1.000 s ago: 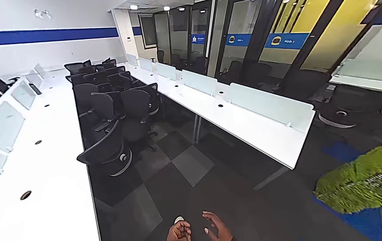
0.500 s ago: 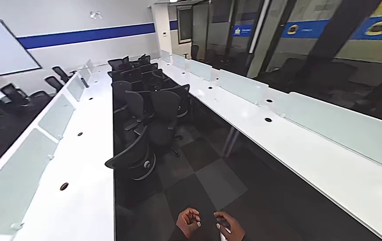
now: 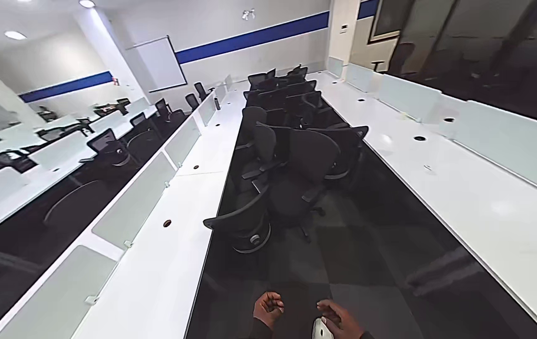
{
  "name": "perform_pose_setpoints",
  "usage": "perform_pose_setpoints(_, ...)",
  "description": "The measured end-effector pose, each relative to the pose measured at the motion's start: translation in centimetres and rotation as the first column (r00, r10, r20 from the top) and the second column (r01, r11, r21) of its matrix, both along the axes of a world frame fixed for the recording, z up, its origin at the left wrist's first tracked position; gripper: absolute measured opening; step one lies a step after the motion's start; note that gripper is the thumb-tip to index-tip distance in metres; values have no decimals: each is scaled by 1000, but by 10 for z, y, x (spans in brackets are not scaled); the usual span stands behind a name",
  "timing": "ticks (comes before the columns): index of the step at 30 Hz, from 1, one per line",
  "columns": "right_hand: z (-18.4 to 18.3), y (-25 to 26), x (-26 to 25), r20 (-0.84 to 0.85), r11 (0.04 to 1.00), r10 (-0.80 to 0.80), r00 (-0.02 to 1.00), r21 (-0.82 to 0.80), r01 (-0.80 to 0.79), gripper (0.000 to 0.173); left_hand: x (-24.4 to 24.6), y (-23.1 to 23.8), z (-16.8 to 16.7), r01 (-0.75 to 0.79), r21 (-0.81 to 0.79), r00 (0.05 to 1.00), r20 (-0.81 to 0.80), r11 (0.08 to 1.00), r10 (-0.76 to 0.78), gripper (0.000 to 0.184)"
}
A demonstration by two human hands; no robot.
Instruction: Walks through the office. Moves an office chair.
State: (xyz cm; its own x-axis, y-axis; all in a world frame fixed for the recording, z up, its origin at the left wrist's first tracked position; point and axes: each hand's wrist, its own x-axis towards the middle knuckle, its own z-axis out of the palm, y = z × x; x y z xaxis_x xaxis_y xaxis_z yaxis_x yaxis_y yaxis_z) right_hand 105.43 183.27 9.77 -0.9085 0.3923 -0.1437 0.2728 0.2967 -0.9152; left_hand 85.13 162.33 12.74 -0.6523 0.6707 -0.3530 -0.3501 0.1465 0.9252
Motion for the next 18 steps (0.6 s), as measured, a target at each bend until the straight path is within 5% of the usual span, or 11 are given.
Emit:
perform_pose_setpoints(9,35,125,-148,35,934,306,951,182,-307,37,-64,53,2,-259,-79,952,-190,963,241,35)
perform_pose_setpoints(18,58,150,-314,260,740,496,828,372,-560,42,-186,82,1,-271,-327,878,-470,905,94,42)
